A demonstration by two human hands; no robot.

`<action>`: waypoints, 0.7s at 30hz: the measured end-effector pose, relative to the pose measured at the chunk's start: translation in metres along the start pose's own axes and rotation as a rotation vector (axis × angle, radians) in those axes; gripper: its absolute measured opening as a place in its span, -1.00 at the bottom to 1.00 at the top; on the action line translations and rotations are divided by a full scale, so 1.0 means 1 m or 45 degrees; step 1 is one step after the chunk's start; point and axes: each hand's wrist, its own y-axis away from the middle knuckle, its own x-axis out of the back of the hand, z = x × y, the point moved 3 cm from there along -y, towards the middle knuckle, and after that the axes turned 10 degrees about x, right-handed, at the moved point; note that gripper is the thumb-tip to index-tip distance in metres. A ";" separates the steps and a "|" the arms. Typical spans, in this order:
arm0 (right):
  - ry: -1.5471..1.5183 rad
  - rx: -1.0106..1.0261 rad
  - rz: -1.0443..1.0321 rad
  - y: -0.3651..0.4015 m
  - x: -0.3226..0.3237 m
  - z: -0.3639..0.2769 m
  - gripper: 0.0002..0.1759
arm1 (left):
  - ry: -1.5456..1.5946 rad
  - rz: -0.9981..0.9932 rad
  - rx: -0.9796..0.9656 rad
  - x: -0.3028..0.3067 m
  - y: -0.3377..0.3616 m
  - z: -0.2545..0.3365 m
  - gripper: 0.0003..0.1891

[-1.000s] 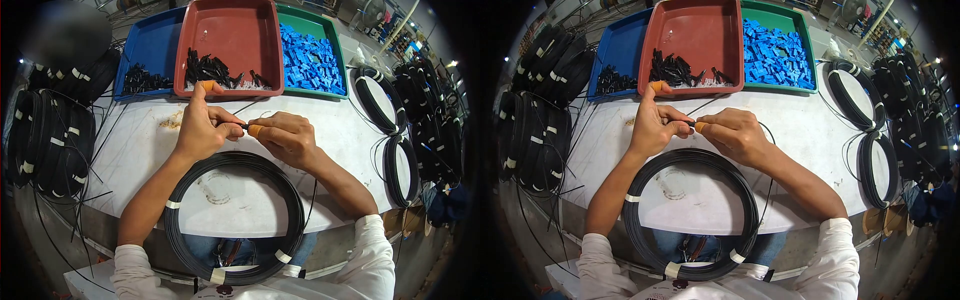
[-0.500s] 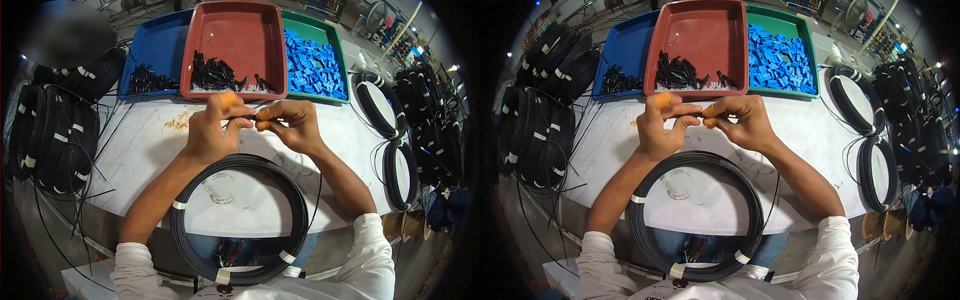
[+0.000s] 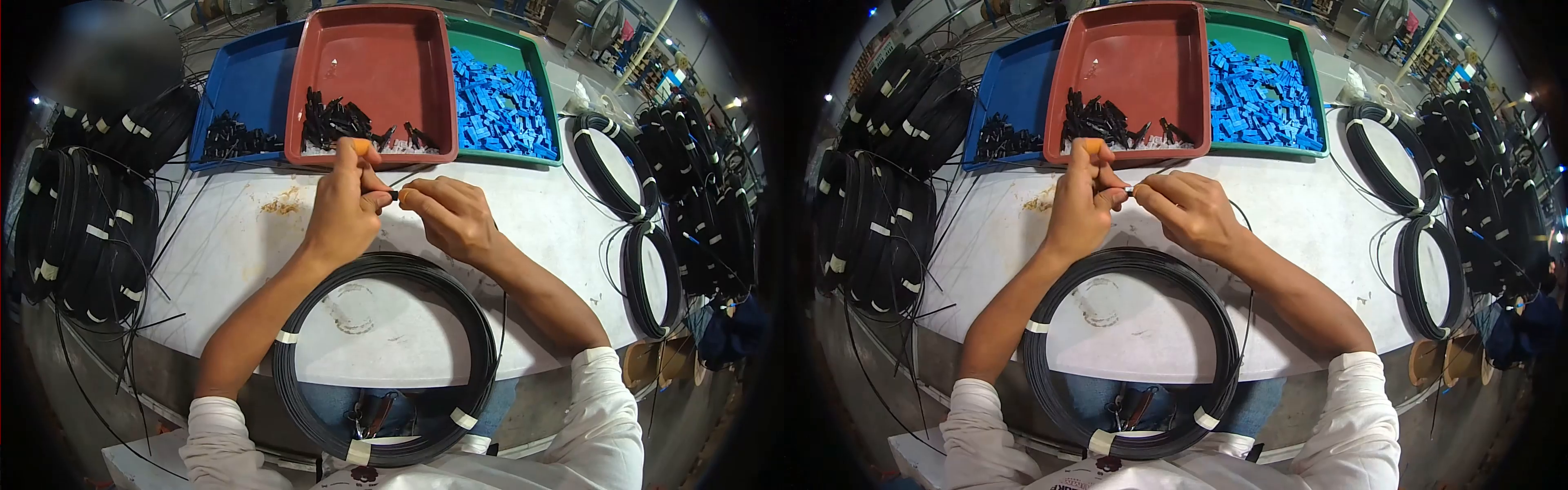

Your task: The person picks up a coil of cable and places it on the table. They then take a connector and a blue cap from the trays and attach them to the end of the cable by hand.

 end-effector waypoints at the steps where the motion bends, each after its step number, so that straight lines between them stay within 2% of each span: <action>1: -0.005 -0.002 0.000 0.001 -0.001 0.000 -0.60 | -0.035 0.001 -0.102 -0.003 0.002 0.000 -0.55; 2: -0.001 -0.005 0.001 -0.001 -0.002 0.000 -0.60 | -0.070 0.002 -0.205 -0.005 0.003 0.001 -0.55; 5: -0.159 -0.179 0.099 -0.007 0.001 -0.004 -0.62 | -0.111 0.076 -0.297 -0.006 0.010 0.012 -0.54; 7: -0.363 -0.644 0.088 -0.010 0.000 -0.003 -0.73 | -0.115 0.123 -0.345 -0.005 0.013 0.011 -0.54; 8: -0.367 -0.645 0.090 -0.013 0.001 -0.003 -0.73 | -0.209 0.116 -0.464 -0.006 0.016 0.011 -0.55; 9: -0.514 -0.821 0.089 -0.012 0.000 -0.002 -0.79 | -0.301 0.107 -0.580 -0.007 0.018 0.011 -0.55; 10: -0.658 -0.999 0.087 -0.009 -0.001 -0.001 -0.85 | -0.302 0.101 -0.577 -0.005 0.018 0.008 -0.55; 11: -0.949 -1.135 0.119 0.004 -0.011 0.009 -0.87 | -0.398 0.044 -0.663 -0.004 0.017 0.005 -0.56; 12: -0.946 -1.133 0.113 0.002 -0.009 0.010 -0.87 | -0.492 -0.006 -0.749 -0.005 0.016 0.008 -0.58; 13: -0.985 -1.181 0.071 -0.001 -0.006 0.010 -0.87 | -0.487 0.000 -0.750 -0.005 0.015 0.012 -0.58; 14: -1.025 -1.232 0.029 -0.003 -0.004 0.009 -0.87 | -0.391 0.044 -0.638 -0.003 0.013 0.015 -0.58; 15: -0.808 -1.040 -0.024 -0.009 -0.001 0.008 -0.86 | -0.297 0.086 -0.525 -0.001 0.011 0.018 -0.58; 16: -0.810 -1.039 -0.028 -0.010 0.000 0.007 -0.86 | -0.295 0.090 -0.522 0.001 0.008 0.016 -0.58; 18: -0.417 -0.633 -0.047 -0.018 0.007 0.002 -0.86 | 0.002 -0.122 -0.030 0.005 -0.003 0.002 -0.57; 19: -0.331 -0.493 0.024 -0.014 0.004 0.001 -0.82 | 0.121 -0.149 0.056 0.004 -0.004 -0.003 -0.55; 20: -0.325 -0.496 0.027 -0.011 0.002 0.002 -0.82 | 0.120 -0.155 0.053 0.000 -0.004 -0.005 -0.55; 21: -0.208 -0.336 0.011 -0.012 0.001 0.000 -0.80 | 0.080 -0.130 0.038 -0.003 -0.004 -0.006 -0.55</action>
